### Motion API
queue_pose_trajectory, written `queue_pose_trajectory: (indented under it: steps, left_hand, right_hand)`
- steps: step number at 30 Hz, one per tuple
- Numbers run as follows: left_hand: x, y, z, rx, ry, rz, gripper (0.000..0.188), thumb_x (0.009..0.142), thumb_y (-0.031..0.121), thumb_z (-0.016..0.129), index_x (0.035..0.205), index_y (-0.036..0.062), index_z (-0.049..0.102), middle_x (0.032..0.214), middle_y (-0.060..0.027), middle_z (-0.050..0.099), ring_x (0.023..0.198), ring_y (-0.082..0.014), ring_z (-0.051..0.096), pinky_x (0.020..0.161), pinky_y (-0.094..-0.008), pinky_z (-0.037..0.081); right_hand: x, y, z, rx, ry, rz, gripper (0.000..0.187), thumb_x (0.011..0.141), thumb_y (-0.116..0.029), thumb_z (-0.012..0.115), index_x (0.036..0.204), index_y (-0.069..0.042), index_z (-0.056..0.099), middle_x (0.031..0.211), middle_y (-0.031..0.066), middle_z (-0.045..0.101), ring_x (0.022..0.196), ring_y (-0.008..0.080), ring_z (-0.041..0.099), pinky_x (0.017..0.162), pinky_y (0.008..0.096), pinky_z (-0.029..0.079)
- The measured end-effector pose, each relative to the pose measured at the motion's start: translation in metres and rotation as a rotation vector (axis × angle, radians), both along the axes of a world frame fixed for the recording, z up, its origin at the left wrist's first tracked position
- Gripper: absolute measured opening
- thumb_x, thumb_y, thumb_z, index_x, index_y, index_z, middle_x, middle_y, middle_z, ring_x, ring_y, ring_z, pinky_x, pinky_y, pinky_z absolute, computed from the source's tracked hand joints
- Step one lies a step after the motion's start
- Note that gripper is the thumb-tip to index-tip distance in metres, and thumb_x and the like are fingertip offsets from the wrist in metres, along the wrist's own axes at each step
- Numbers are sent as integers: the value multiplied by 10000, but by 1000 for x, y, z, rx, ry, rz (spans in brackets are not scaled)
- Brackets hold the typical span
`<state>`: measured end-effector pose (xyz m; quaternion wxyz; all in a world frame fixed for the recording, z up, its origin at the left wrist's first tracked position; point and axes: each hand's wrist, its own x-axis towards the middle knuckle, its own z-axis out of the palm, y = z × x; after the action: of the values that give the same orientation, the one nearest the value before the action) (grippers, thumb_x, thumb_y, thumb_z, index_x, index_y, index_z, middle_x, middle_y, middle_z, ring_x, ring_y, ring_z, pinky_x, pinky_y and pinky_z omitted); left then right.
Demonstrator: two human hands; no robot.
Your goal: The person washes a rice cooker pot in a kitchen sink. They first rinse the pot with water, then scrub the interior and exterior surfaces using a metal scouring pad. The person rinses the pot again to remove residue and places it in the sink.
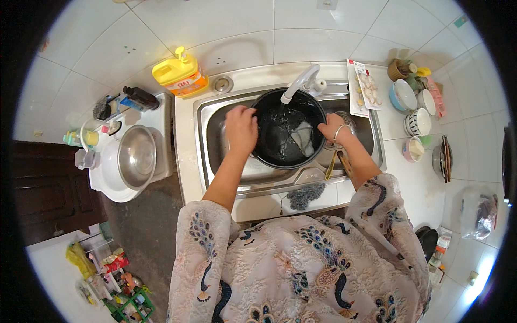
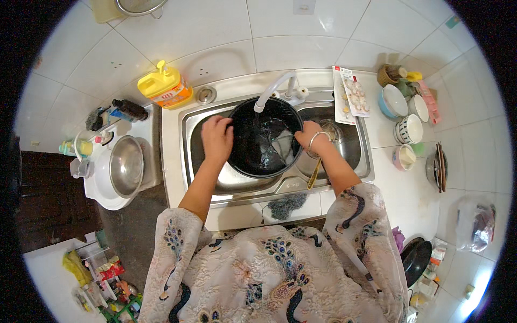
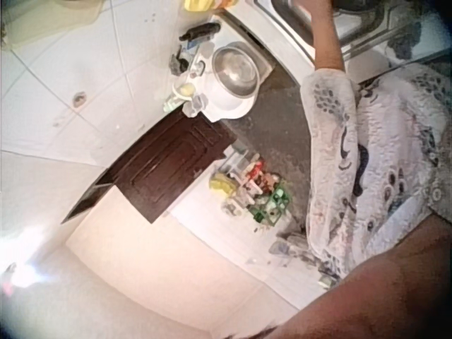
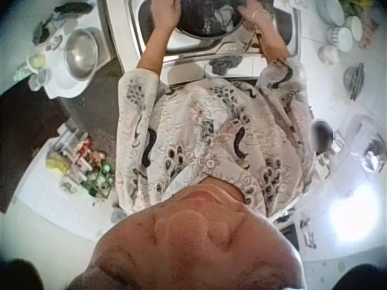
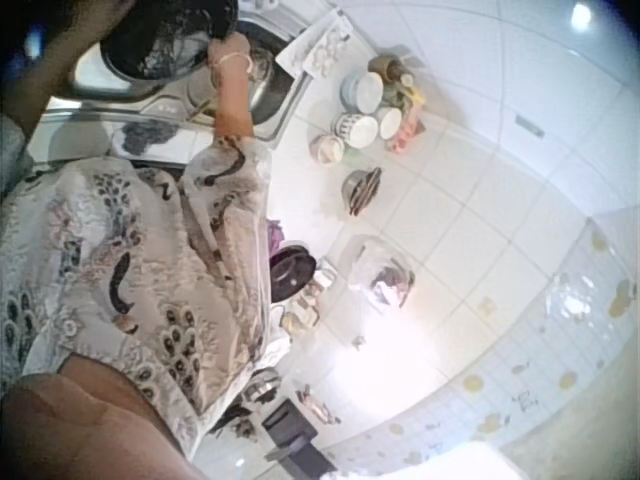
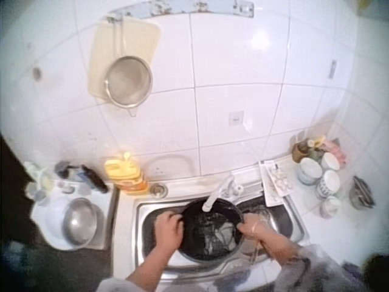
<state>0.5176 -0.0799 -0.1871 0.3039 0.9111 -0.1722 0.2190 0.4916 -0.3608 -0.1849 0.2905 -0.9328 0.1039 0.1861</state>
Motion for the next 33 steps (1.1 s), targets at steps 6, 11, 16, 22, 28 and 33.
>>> queue_pose_trajectory:
  steps: [6, 11, 16, 22, 28, 33]
  left_hand:
    - [40, -65, -35, -998, 1165, -94, 126, 853, 95, 536, 775, 8, 584, 629, -76, 524, 467, -162, 469, 437, -282, 385]
    - [42, -98, -45, -1052, 1201, -170, 202, 870, 153, 509, 722, 23, 553, 567, -29, 481, 466, -121, 452, 373, -266, 306]
    - [46, -102, -25, -949, 1169, -43, 129, 855, 151, 573, 802, 38, 544, 606, -24, 498, 459, -104, 410, 387, -246, 312]
    - [57, -109, -21, -1285, 1262, -281, 169, 858, 198, 575, 784, 53, 531, 631, -25, 495, 491, -108, 425, 402, -258, 328]
    - [61, -112, -46, -1131, 1057, -186, 113, 811, -8, 524, 913, 41, 533, 659, -40, 518, 453, -93, 409, 387, -224, 324]
    - [40, -89, -22, -1177, 1208, -310, 144, 869, 164, 539, 825, 33, 577, 586, -26, 490, 434, -99, 409, 387, -241, 326]
  right_hand:
    - [-8, -18, 50, -103, 163, 5, 309, 747, -227, 546, 801, 71, 610, 741, 251, 617, 751, 369, 619, 744, 406, 486]
    - [-21, -34, 34, -236, 34, 11, 289, 742, -205, 537, 763, 76, 602, 655, 217, 609, 647, 332, 624, 656, 396, 498]
    - [-22, -27, 42, -99, 35, -26, 266, 731, -167, 529, 739, 94, 577, 604, 214, 588, 529, 297, 613, 526, 384, 496]
    - [-15, -20, 43, -177, 88, -46, 300, 735, -228, 544, 736, 61, 625, 697, 236, 617, 715, 351, 627, 712, 399, 499]
    - [-15, -34, 18, -166, -26, 48, 262, 734, -169, 543, 736, 91, 574, 622, 235, 589, 547, 316, 614, 546, 392, 493]
    - [-15, -23, 38, -59, 127, -51, 291, 758, -189, 522, 750, 91, 603, 624, 230, 602, 590, 315, 634, 640, 384, 515]
